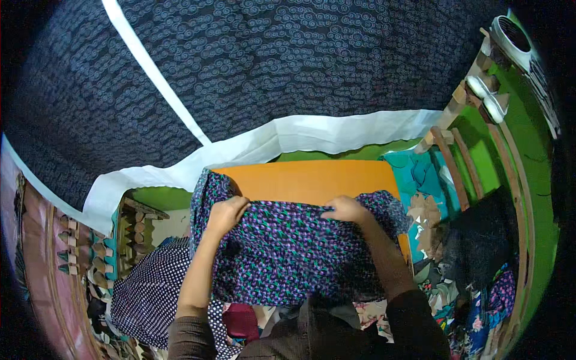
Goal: The recorder takes several pieces of patterned fabric, folds them neatly on an orange table, and places them onto a wooden storage shelf.
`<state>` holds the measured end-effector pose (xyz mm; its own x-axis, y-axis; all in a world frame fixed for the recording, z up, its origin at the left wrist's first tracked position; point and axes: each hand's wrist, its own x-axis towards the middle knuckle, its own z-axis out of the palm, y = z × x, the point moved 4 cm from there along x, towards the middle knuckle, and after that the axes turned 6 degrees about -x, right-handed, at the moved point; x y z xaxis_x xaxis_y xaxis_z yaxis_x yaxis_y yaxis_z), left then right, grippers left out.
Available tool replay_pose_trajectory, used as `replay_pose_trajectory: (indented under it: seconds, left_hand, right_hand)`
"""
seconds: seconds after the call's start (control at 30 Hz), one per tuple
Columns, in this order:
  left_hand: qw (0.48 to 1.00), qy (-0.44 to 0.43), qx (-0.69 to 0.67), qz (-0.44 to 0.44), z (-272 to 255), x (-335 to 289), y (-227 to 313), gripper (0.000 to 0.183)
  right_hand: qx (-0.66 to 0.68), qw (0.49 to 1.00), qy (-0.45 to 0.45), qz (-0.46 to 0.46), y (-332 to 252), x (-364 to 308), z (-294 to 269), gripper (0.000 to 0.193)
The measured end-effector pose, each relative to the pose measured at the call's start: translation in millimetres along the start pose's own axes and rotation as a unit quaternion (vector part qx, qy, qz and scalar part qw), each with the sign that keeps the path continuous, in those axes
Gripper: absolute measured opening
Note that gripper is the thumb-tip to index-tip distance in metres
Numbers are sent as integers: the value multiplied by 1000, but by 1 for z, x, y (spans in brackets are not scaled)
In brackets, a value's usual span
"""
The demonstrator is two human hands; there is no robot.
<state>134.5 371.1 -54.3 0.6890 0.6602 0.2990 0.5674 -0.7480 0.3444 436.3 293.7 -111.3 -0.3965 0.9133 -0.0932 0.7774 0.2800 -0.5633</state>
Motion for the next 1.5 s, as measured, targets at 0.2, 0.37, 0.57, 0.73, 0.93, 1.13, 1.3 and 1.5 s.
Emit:
replay_pose_trajectory:
  seconds: [0.2, 0.37, 0.57, 0.73, 0.93, 1.13, 1.3, 1.5]
  left_hand:
    - [998, 29, 23, 60, -12, -36, 13, 16]
    - [990, 104, 2, 99, -41, -49, 54, 13]
    - [974, 121, 17, 188, -56, -85, 122, 11]
    - [939, 51, 39, 339, -61, -131, 228, 14]
    - [939, 81, 81, 323, -83, -225, 278, 17]
    - [958, 191, 85, 197, -117, -291, 305, 11]
    - [962, 221, 53, 152, -136, -324, 310, 12]
    - [988, -16, 33, 149, -102, -342, 350, 35]
  right_hand:
    - [-119, 969, 153, 155, 1, -93, -18, 36]
    - [-263, 916, 161, 256, -38, -156, -34, 28]
    - [-227, 929, 242, 165, -127, -193, -11, 53]
    - [-160, 923, 347, -51, -234, -177, 46, 57]
    - [-120, 955, 255, -93, -244, -254, 95, 24]
    - [-115, 979, 120, 119, -184, -372, 156, 24]
    - [10, 955, 253, 153, -201, -439, 94, 32]
    - [-100, 879, 423, 197, -203, -505, 3, 30]
